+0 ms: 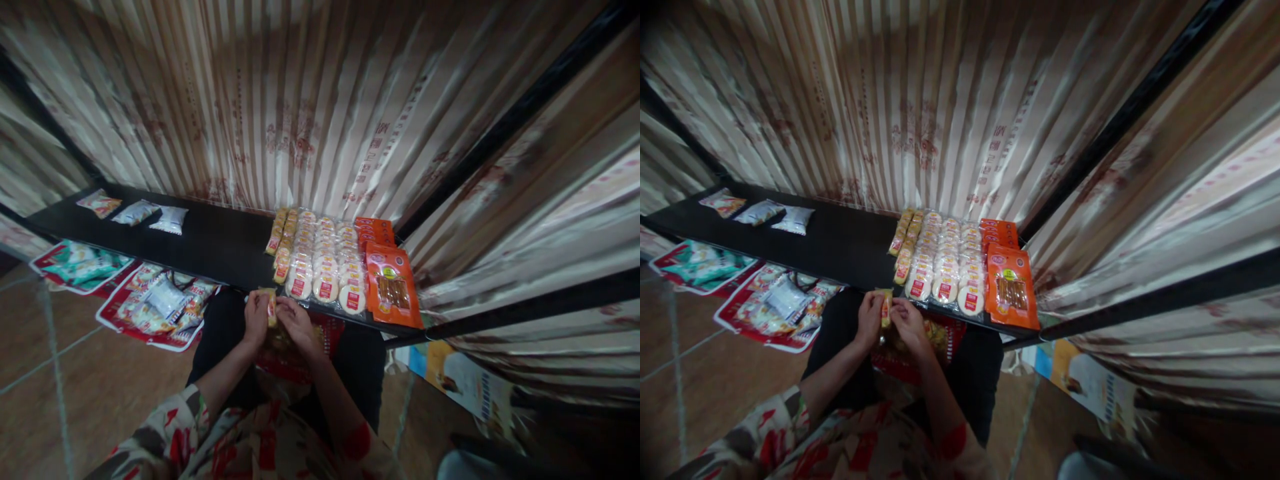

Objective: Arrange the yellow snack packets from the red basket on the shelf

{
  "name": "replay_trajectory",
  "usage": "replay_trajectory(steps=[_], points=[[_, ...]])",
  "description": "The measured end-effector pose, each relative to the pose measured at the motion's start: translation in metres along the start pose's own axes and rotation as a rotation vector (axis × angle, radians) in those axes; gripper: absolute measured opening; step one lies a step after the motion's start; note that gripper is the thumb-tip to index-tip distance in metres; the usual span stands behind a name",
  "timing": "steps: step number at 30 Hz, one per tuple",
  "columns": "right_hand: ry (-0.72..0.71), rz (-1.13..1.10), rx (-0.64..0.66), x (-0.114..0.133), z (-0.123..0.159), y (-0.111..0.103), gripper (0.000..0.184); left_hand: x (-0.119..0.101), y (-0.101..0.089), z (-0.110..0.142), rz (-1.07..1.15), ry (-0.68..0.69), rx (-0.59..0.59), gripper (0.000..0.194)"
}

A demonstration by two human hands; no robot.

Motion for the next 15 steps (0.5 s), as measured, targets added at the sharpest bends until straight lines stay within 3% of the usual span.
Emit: replay_trajectory(steps=[7, 15], points=[[-0.050, 0.012, -0.014, -0.0010, -0.0013, 0.0083, 0.037, 0.0052, 0.0007, -0.0054, 0.047, -0.083, -0.028, 0.024], [-0.091, 0.027, -0.036, 0.0062, -0.0042, 0.0084, 0.035, -0.0026, -0.0026, -0.0075, 0.008, -0.037, -0.040, 0.021]])
Point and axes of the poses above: each hand's wrist, its own z-axis away from the middle knuckle, its own y-axis out of the palm, x = y × z, the point moved 9 cm from there along -z, towards the middle knuckle, and after that the axes turned 15 degrees about -z, right-handed, at the moved point
